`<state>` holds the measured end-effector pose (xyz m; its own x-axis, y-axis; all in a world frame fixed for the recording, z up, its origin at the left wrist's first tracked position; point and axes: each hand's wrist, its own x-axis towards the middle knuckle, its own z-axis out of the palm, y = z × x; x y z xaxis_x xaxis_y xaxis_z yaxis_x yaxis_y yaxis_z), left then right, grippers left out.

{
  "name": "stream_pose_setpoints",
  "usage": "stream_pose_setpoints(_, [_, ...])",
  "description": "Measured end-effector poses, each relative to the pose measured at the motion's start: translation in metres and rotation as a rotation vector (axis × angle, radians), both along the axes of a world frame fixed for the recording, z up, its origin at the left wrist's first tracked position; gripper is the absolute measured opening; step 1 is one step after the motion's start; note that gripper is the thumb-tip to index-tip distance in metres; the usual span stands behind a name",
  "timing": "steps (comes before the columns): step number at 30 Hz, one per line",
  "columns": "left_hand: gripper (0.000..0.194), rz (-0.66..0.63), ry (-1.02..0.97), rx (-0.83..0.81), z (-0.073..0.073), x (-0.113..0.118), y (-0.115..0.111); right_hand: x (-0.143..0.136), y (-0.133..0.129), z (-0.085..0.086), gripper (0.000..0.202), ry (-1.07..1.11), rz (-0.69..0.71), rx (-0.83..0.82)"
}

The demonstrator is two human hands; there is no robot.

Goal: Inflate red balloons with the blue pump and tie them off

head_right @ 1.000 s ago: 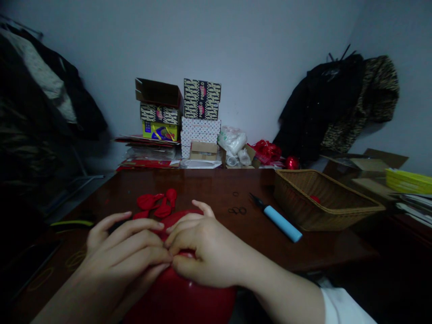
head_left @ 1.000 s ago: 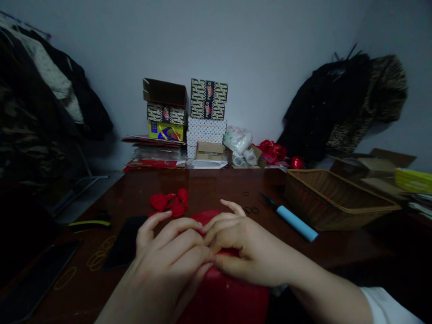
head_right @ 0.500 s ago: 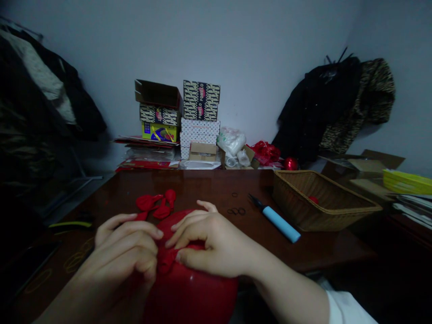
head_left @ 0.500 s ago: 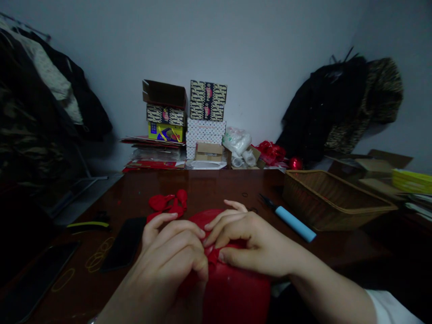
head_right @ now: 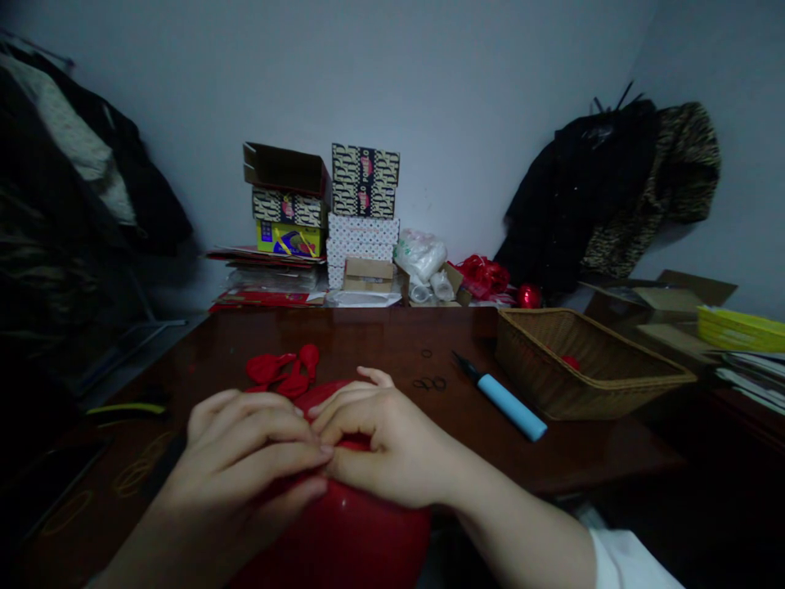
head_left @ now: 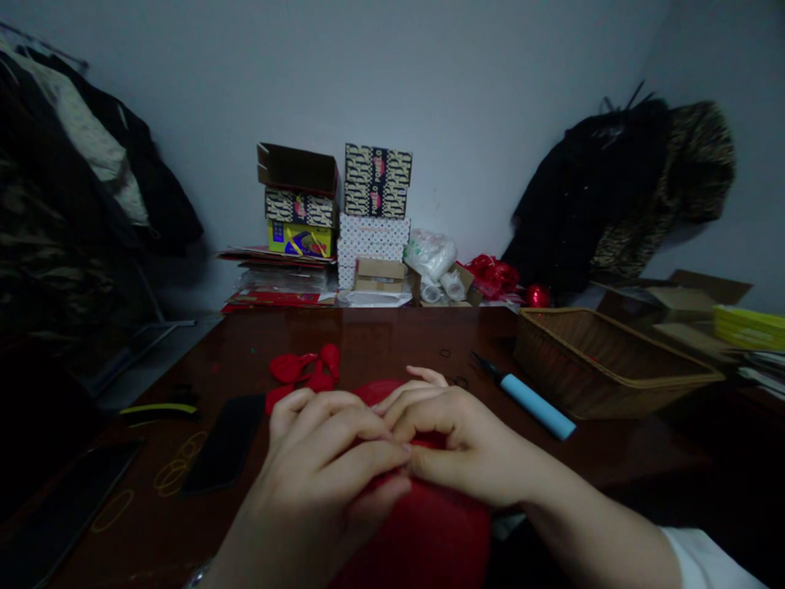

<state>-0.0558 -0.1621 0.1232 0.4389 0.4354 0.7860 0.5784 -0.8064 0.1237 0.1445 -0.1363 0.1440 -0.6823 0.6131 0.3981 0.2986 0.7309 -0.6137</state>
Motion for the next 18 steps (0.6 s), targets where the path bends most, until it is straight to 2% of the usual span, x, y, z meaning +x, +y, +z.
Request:
stream_pose_setpoints(4, [0.017, 0.010, 0.061, -0.039, 0.002, -0.003, 0.001, -0.001, 0.002, -0.001, 0.005, 0.014, -0.003, -0.019])
stream_pose_setpoints(12, [0.019, 0.088, 0.065, 0.054, 0.000, -0.006, 0.001, 0.000, 0.006, -0.002, 0.004, 0.039, -0.003, -0.069])
stream_pose_setpoints(15, [0.018, 0.072, 0.028, 0.035, 0.001, -0.001, -0.001, -0.002, 0.005, -0.001, 0.004, 0.026, 0.007, -0.065])
stream_pose_setpoints(18, [0.019, 0.002, -0.016, -0.013, 0.002, 0.002, -0.001, -0.001, 0.005, -0.001, 0.004, 0.021, 0.027, -0.073])
